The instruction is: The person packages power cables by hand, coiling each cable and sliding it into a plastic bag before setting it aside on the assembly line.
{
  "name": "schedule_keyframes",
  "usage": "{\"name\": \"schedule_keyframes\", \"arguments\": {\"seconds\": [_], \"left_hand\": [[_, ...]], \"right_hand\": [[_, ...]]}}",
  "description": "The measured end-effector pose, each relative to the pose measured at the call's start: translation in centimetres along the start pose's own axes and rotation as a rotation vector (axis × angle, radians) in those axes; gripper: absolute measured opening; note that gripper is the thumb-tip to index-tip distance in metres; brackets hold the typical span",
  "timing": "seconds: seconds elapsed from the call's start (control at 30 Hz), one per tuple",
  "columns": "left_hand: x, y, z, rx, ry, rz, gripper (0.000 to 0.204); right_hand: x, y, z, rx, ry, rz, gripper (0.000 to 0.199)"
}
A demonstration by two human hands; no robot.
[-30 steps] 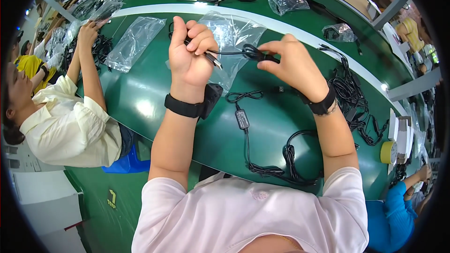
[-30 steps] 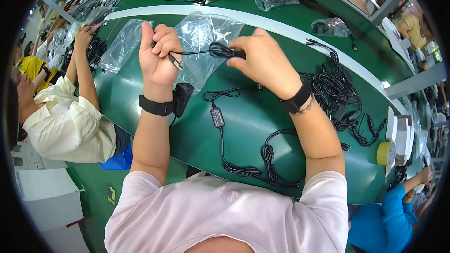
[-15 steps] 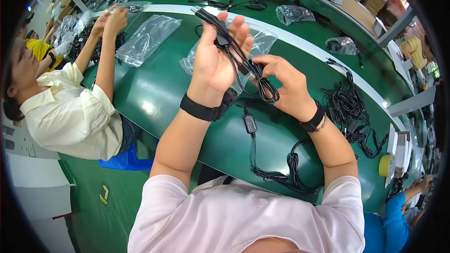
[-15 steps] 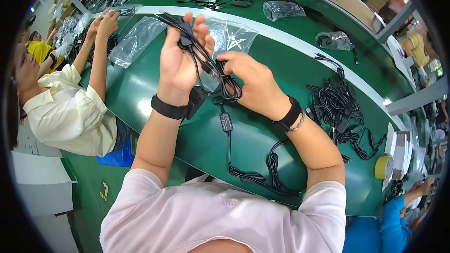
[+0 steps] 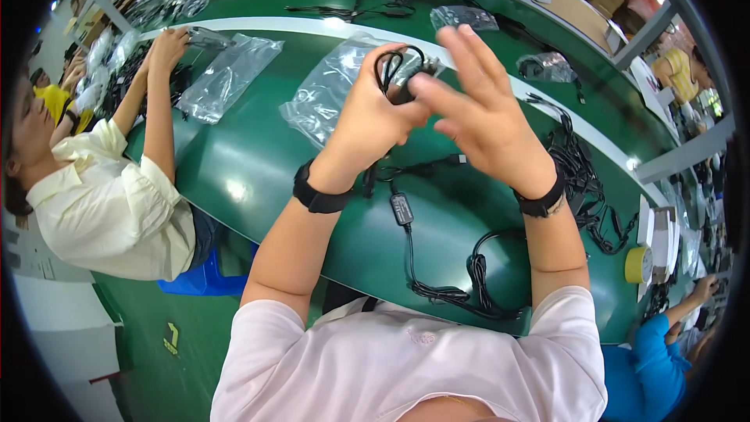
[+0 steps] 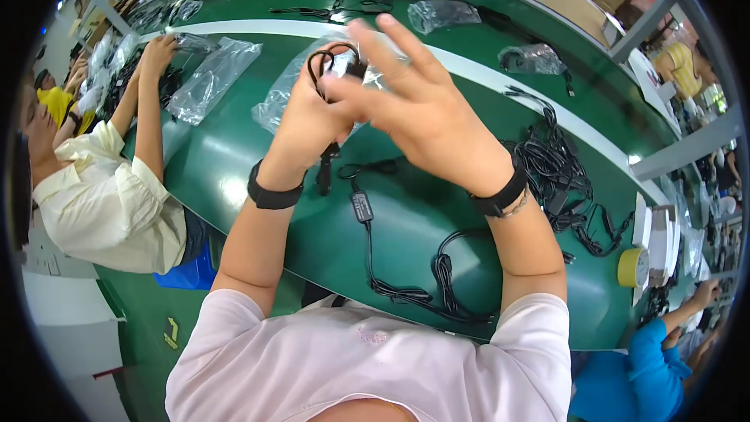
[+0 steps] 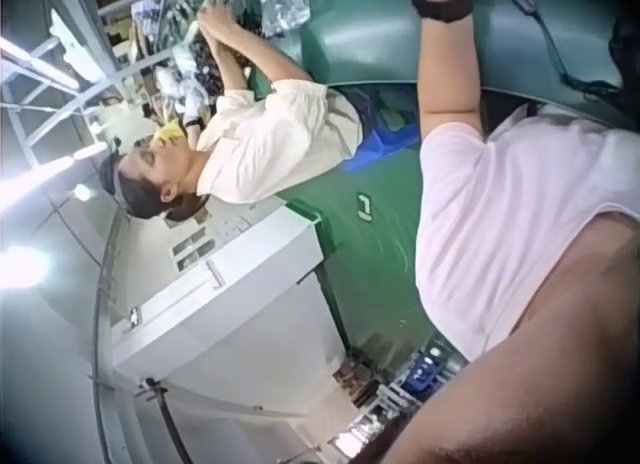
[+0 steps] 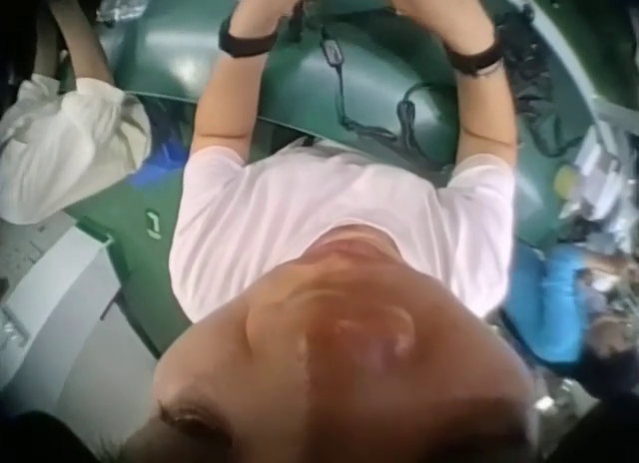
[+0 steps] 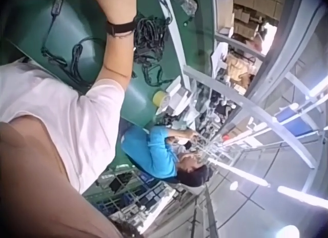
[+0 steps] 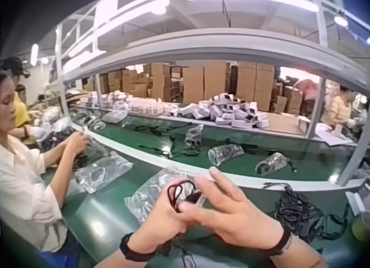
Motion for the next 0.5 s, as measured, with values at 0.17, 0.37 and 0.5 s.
{"name": "schedule_keyframes", "arguments": {"seconds": [0.17, 0.37, 0.5], "left_hand": [[1.0, 0.8, 0.0, -0.116, -0.403, 0.518, 0.048], [1.2, 1.3, -0.6, -0.188, -0.417, 0.667, 0.035], [-0.3, 0.4, -0.8, -0.132, -0.430, 0.375, 0.078]], "right_hand": [[0.3, 0.3, 0.8, -0.010, -0.159, 0.309, 0.057], [0.8, 1.4, -0.4, 0.086, -0.317, 0.222, 0.049], [1.1, 2.0, -1.1, 0.115, -0.151, 0.160, 0.046]]}}
Point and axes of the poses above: each hand's wrist, its own y-axis away from the middle knuckle, its own x-axis out of the palm, z = x × y, the point moved 4 cm from there along -y, towards the middle knuckle, and after that the axes turned 8 degrees about -z, right-handed, at the moved point
